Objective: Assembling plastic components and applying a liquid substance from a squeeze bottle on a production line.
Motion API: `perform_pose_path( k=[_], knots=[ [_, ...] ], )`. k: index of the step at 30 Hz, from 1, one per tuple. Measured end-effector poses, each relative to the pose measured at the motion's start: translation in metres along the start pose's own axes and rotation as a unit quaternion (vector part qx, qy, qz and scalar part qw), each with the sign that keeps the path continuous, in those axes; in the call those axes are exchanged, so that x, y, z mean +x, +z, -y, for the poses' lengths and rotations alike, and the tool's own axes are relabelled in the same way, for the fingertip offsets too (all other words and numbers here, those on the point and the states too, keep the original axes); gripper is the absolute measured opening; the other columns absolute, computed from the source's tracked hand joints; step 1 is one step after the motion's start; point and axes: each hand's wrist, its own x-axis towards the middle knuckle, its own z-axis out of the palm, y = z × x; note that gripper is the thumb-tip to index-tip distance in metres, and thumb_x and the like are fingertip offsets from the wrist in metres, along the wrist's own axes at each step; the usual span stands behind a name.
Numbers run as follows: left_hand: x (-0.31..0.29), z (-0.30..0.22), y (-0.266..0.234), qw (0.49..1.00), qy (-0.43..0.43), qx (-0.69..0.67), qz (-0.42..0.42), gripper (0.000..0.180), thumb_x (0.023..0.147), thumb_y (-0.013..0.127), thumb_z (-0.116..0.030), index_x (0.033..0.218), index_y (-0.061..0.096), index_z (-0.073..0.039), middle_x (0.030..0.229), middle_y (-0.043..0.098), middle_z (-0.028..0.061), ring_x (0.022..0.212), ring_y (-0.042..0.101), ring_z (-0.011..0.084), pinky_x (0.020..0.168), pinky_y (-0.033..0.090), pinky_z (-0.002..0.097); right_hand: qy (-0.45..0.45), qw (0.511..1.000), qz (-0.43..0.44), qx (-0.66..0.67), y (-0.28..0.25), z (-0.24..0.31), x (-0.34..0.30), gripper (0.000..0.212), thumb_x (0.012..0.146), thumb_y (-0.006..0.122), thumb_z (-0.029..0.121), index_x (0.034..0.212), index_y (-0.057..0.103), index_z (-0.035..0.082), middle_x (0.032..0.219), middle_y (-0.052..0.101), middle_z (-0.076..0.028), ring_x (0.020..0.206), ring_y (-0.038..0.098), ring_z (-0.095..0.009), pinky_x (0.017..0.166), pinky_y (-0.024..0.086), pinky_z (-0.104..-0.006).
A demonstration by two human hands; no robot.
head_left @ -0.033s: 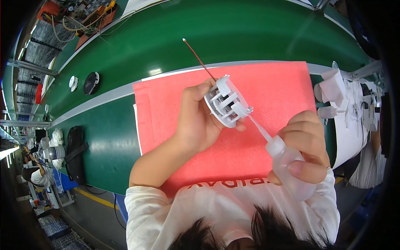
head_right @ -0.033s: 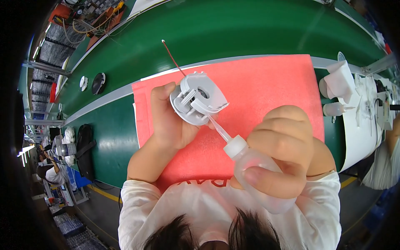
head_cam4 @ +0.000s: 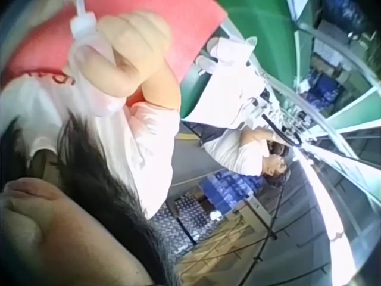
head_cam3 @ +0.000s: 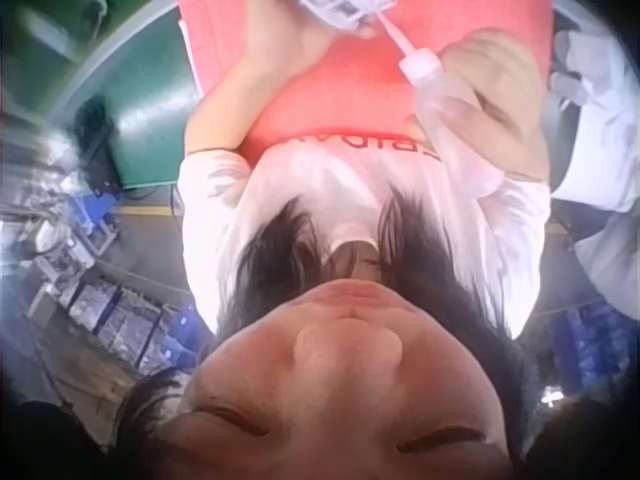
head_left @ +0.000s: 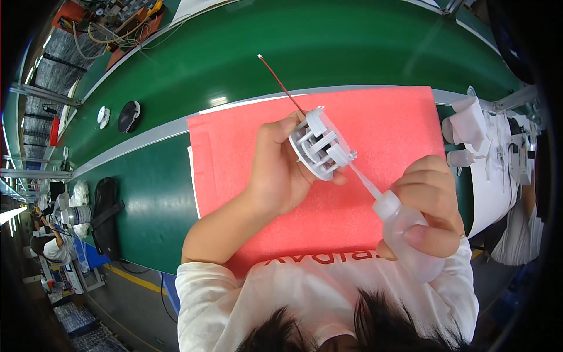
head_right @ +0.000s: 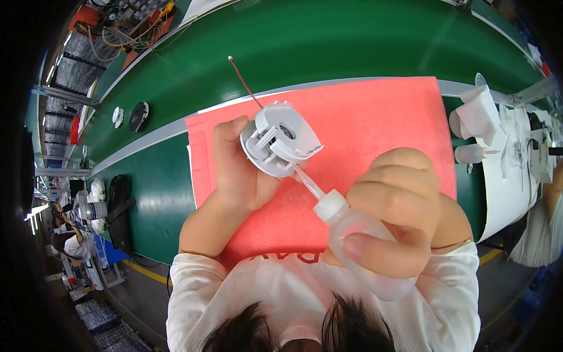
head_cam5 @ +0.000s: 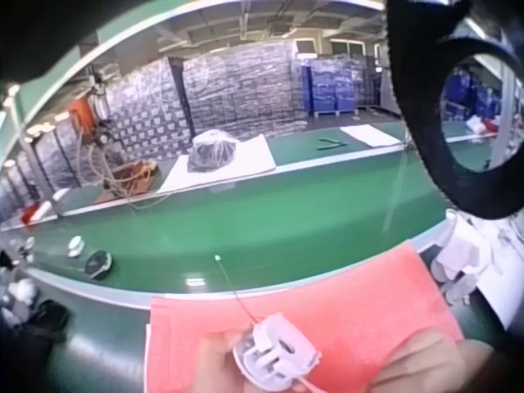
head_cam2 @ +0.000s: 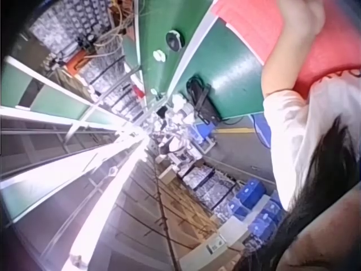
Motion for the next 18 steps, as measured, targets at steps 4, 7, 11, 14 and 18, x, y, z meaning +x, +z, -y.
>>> perform_pose_path(
  k=[4, 7, 11, 14, 18],
  knots=[
    [-0.0019, 0.0013, 0.0079, 0.998, -0.018, -0.033, -0.043, 0.038, 0.084, 0.032, -0.037, 0.096, 0.042, -0.003, 0.087, 0.057, 0.0153, 0.079, 0.061, 0.0296, 0.058, 0.054, 0.0413, 0.025, 1.0, 0.005, 0.0, 0.0018, 0.0004, -0.0009, 0.042, 0.063, 0.072, 0.019, 0.096, 0.045, 0.015, 0.078, 0.051, -0.008, 0.049, 0.047, -0.016, 0.043, 0.033, -0.0266],
    [-0.0037, 0.0023, 0.0081, 0.999, -0.026, -0.019, -0.038, 0.04, 0.084, 0.03, -0.038, 0.095, 0.044, -0.002, 0.085, 0.057, 0.0158, 0.078, 0.061, 0.0294, 0.058, 0.054, 0.0409, 0.017, 1.0, 0.012, -0.004, 0.0024, -0.0013, -0.0019, 0.042, 0.061, 0.071, 0.016, 0.096, 0.046, 0.015, 0.078, 0.051, -0.009, 0.05, 0.047, -0.016, 0.043, 0.034, -0.0267],
    [-0.0029, -0.0001, 0.007, 0.997, -0.061, -0.047, -0.027, 0.046, 0.085, 0.028, -0.041, 0.093, 0.048, 0.0, 0.084, 0.059, 0.0176, 0.076, 0.062, 0.0295, 0.059, 0.055, 0.0406, 0.004, 1.0, 0.01, -0.008, 0.0023, -0.0026, -0.0039, 0.042, 0.059, 0.068, 0.014, 0.096, 0.047, 0.014, 0.078, 0.052, -0.009, 0.051, 0.048, -0.016, 0.043, 0.034, -0.0267],
    [-0.0026, -0.0005, 0.0053, 0.992, -0.085, -0.093, -0.023, 0.051, 0.084, 0.027, -0.043, 0.092, 0.051, 0.002, 0.083, 0.06, 0.0199, 0.072, 0.062, 0.0297, 0.059, 0.055, 0.0398, -0.007, 1.0, 0.021, -0.009, 0.0021, -0.0024, -0.0036, 0.039, 0.059, 0.066, 0.014, 0.094, 0.049, 0.014, 0.079, 0.052, -0.01, 0.051, 0.048, -0.016, 0.043, 0.034, -0.0265],
    [-0.0027, -0.0021, 0.0062, 0.979, -0.119, -0.164, -0.019, 0.056, 0.083, 0.025, -0.044, 0.093, 0.052, 0.004, 0.082, 0.059, 0.0236, 0.07, 0.061, 0.0328, 0.058, 0.056, 0.0388, -0.007, 1.0, 0.025, -0.014, 0.0031, -0.0017, -0.006, 0.036, 0.058, 0.065, 0.014, 0.092, 0.052, 0.015, 0.079, 0.053, -0.01, 0.052, 0.047, -0.016, 0.044, 0.033, -0.0262]
  ],
)
